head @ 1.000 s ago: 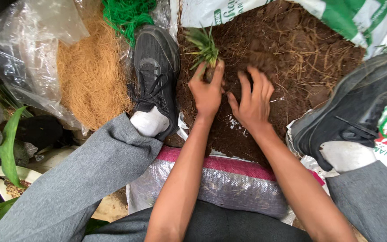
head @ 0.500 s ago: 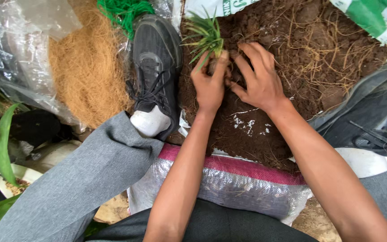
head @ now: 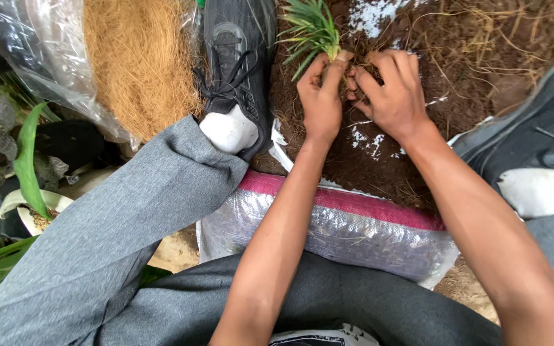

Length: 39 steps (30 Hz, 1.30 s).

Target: The person sits on the ground and uses their hands to wrap a small plant with soil and fibrous material, forming a compact ball. They repeatedly press and shape the material around the plant's roots to create a stable kokedama ball.

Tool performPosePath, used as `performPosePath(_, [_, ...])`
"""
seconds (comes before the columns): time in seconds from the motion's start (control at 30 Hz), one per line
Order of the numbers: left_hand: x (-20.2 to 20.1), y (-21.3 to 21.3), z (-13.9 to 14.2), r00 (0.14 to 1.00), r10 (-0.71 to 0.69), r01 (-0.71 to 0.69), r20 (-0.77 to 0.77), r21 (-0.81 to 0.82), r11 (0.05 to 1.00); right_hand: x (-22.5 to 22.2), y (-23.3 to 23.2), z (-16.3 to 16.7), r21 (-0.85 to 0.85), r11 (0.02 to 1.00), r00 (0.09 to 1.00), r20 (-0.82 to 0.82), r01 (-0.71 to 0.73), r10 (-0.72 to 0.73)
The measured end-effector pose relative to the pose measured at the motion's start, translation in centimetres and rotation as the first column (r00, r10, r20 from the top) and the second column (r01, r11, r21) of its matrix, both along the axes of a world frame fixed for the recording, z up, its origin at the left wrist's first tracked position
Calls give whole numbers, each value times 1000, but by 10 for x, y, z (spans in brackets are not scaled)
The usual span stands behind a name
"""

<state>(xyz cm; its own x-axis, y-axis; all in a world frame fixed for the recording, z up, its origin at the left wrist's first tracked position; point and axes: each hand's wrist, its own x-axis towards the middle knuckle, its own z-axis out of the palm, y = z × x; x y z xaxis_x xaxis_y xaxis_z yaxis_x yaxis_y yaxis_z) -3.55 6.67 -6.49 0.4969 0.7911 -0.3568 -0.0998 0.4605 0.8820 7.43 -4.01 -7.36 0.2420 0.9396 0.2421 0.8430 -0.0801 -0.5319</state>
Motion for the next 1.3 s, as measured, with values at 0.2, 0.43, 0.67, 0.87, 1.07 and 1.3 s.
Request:
performPosePath(0.2, [1,13,17,999,-34,31,-12,-180,983,-1,3,-6,75,956,909,-338,284,-244])
performPosePath(0.43, [16,25,59,991,-84,66,-103,-163,984,21,22,32,-107,816,326,-881,569,-343])
performPosePath(0.67, [22,18,71,999,-37,44,36,-222,974,39,2,100,-190,872,-280,-958,451,-64])
performPosePath(0.87, [29,-5,93,972,-113,207,208,-510,835,31,-7,128,-244,812,-399,-917,530,-15])
performPosePath(1.07, [23,-17,98,952,-190,280,238,-436,856,27,-16,121,-210,761,-308,-951,614,-14])
performPosePath(1.3, [21,-13,76,993,-78,63,-86,-161,985,16,-32,97,-191,711,-364,-926,676,97])
